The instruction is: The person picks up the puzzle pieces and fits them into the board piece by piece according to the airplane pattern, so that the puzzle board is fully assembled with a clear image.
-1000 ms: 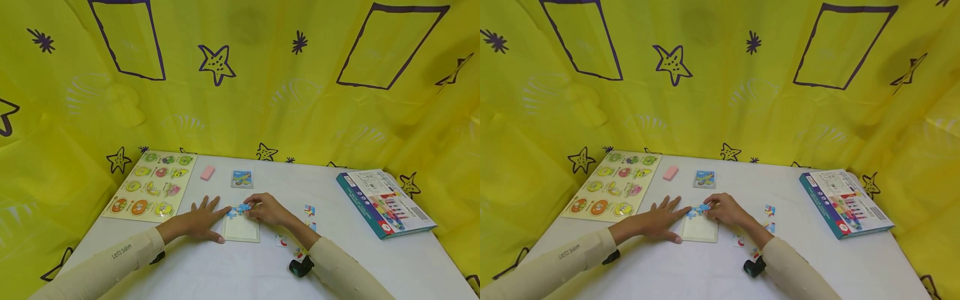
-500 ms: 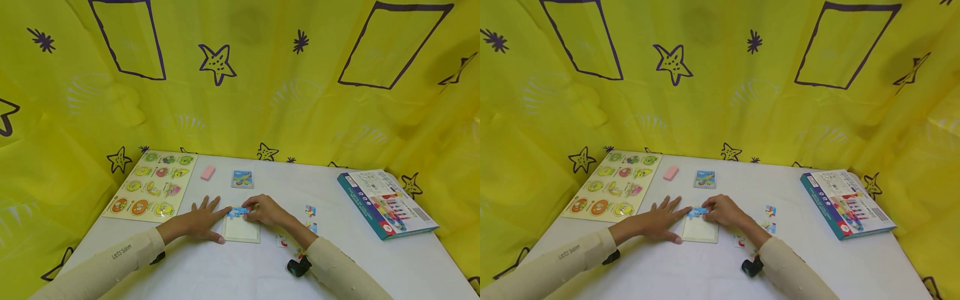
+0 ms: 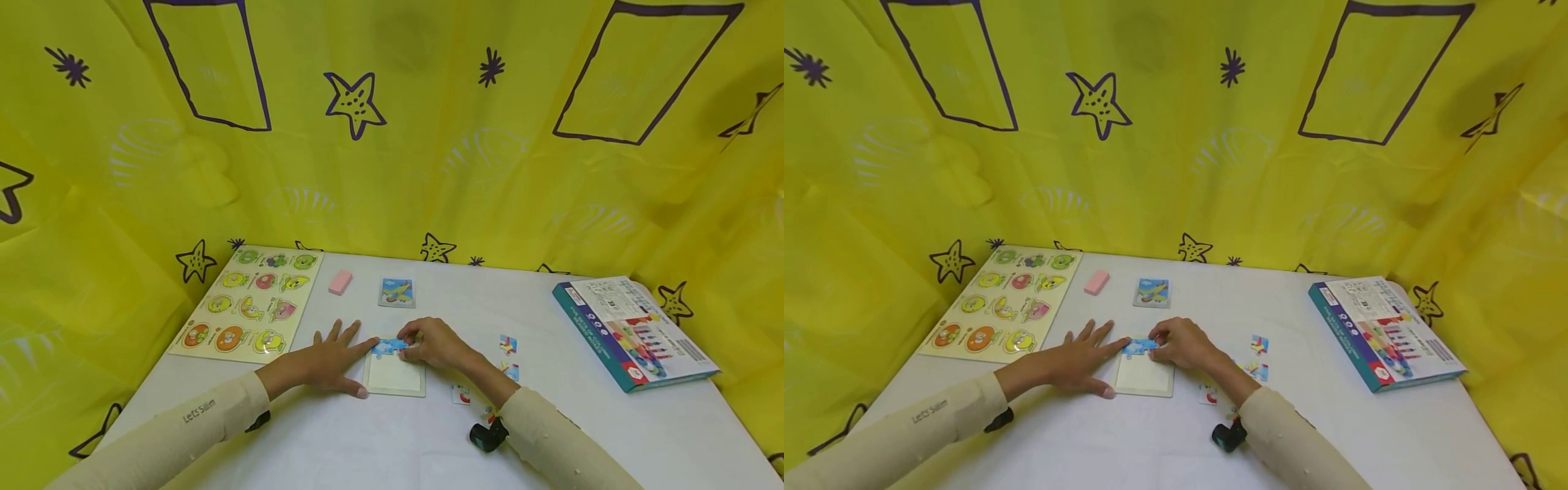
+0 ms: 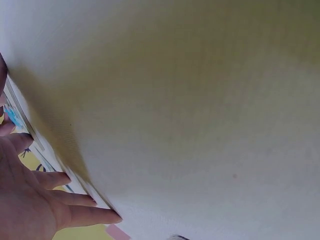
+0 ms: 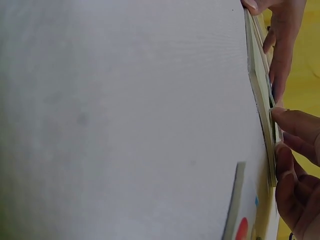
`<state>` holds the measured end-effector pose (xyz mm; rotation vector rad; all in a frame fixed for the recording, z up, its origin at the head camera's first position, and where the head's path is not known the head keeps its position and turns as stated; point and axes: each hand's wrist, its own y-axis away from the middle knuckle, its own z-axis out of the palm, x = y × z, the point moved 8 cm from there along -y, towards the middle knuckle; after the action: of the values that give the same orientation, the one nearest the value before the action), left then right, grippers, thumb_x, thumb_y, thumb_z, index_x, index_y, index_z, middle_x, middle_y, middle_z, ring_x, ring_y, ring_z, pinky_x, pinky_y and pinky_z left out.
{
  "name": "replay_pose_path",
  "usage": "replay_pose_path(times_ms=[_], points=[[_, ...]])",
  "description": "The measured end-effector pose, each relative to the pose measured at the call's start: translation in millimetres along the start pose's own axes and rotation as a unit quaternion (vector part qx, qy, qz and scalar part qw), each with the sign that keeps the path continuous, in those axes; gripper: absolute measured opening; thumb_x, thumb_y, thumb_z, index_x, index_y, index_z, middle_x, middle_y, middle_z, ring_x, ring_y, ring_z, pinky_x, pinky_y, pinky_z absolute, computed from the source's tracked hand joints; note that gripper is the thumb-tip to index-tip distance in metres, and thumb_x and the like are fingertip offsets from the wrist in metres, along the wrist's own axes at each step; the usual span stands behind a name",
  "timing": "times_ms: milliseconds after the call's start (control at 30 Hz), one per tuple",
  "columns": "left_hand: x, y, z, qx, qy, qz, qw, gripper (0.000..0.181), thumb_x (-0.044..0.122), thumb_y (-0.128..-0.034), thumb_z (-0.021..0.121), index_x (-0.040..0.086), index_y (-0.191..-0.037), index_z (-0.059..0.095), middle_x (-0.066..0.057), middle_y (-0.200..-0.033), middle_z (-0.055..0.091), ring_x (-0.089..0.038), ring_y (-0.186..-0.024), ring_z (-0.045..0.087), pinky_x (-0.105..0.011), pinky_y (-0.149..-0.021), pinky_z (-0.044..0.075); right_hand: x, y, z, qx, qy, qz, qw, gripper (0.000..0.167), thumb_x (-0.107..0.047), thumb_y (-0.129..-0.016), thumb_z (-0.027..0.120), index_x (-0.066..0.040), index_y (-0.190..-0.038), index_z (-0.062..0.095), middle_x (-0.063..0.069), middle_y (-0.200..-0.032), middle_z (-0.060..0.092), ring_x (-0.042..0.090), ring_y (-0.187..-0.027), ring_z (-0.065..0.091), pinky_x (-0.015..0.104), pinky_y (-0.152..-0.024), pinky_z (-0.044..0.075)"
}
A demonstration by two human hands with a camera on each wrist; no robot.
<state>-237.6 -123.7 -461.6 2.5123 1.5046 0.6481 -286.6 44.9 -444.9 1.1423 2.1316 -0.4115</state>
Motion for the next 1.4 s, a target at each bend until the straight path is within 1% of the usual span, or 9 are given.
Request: replay_pose_path(times_ms=[200, 333, 433, 667, 767, 900, 967, 1167, 1400], points=[[2.7, 0.8, -1.8, -0.004, -0.001, 0.003, 1.0000, 0.096, 0.066, -0.0827, 0.070, 0.029, -0.160, 0.026, -0.020, -0.168, 0.011, -0.058, -0.149, 0.005, -0.079, -0.108, 0.018, 4, 0.6, -2, 0.011, 0.007, 0.021, 0.9997, 0.023, -0.019, -0.083, 0.084, -0.013, -0.103, 0.076, -0.004, -0.090, 0.065, 0.015, -0.087, 0.055, 0.034, -0.082, 0.046], [3.3, 1.5, -2.0, -0.007, -0.004, 0.004, 1.0000, 0.097, 0.066, -0.0828, 0.069, 0.029, -0.160, 0.025, -0.020, -0.168, 0.010, -0.058, -0.149, 0.005, -0.078, -0.109, 0.018, 5, 1.0, -2, 0.013, 0.010, 0.017, 0.9997, 0.023, -0.019, -0.083, 0.083, -0.012, -0.103, 0.076, -0.004, -0.090, 0.066, 0.014, -0.087, 0.055, 0.033, -0.082, 0.046], [4.3, 1.6, -2.3, -0.008, -0.013, 0.010, 0.9998, 0.096, 0.066, -0.0841, 0.068, 0.029, -0.161, 0.023, -0.020, -0.168, 0.010, -0.057, -0.149, 0.006, -0.077, -0.109, 0.019, 3, 1.8, -3, 0.016, 0.013, 0.008, 0.9998, 0.023, -0.019, -0.083, 0.083, -0.010, -0.103, 0.077, -0.003, -0.090, 0.067, 0.013, -0.087, 0.056, 0.033, -0.082, 0.047], [11.0, 2.2, -2.9, 0.005, -0.035, 0.054, 0.9979, 0.092, 0.068, -0.0889, 0.060, 0.025, -0.161, 0.024, -0.021, -0.167, 0.013, -0.055, -0.150, 0.011, -0.074, -0.111, 0.022, 3, 1.2, -2, 0.013, 0.015, 0.011, 0.9997, 0.022, -0.019, -0.084, 0.082, -0.010, -0.103, 0.077, -0.004, -0.093, 0.068, 0.012, -0.089, 0.058, 0.035, -0.085, 0.048], [14.2, 1.8, -2.9, 0.010, -0.030, 0.070, 0.9971, 0.092, 0.070, -0.0894, 0.057, 0.024, -0.161, 0.023, -0.022, -0.167, 0.013, -0.055, -0.150, 0.012, -0.074, -0.112, 0.022, 3, 1.6, -3, 0.016, 0.018, 0.010, 0.9996, 0.021, -0.020, -0.084, 0.082, -0.011, -0.102, 0.077, -0.004, -0.092, 0.068, 0.012, -0.089, 0.058, 0.034, -0.084, 0.049], [17.9, 0.2, -1.4, 0.006, -0.017, 0.084, 0.9963, 0.093, 0.070, -0.0891, 0.058, 0.024, -0.162, 0.021, -0.022, -0.167, 0.011, -0.054, -0.150, 0.008, -0.074, -0.113, 0.018, 3, 2.7, -4, 0.024, 0.021, 0.010, 0.9994, 0.019, -0.020, -0.083, 0.083, -0.012, -0.100, 0.078, -0.004, -0.092, 0.068, 0.012, -0.088, 0.059, 0.033, -0.082, 0.049], [18.8, -0.5, -0.4, 0.002, -0.014, 0.086, 0.9962, 0.094, 0.069, -0.0890, 0.059, 0.025, -0.162, 0.020, -0.022, -0.167, 0.011, -0.053, -0.151, 0.007, -0.074, -0.113, 0.017, 3, 3.0, -5, 0.025, 0.020, 0.009, 0.9994, 0.019, -0.019, -0.083, 0.082, -0.011, -0.100, 0.078, -0.004, -0.091, 0.068, 0.012, -0.087, 0.058, 0.033, -0.082, 0.049], [18.6, -2.6, 0.5, -0.003, -0.029, 0.084, 0.9961, 0.093, 0.069, -0.0894, 0.058, 0.027, -0.162, 0.019, -0.021, -0.167, 0.010, -0.052, -0.151, 0.007, -0.073, -0.113, 0.018, 1, 3.6, -5, 0.022, 0.015, 0.012, 0.9996, 0.018, -0.019, -0.084, 0.082, -0.011, -0.101, 0.078, -0.003, -0.092, 0.068, 0.013, -0.089, 0.058, 0.035, -0.084, 0.048], [15.9, -3.9, 2.6, -0.022, -0.047, 0.063, 0.9967, 0.092, 0.070, -0.0895, 0.056, 0.030, -0.162, 0.017, -0.018, -0.169, 0.006, -0.049, -0.153, 0.004, -0.071, -0.115, 0.016, 1, 2.8, -4, 0.023, 0.019, 0.019, 0.9994, 0.019, -0.020, -0.084, 0.082, -0.011, -0.101, 0.078, -0.003, -0.093, 0.069, 0.013, -0.089, 0.058, 0.036, -0.084, 0.049]])
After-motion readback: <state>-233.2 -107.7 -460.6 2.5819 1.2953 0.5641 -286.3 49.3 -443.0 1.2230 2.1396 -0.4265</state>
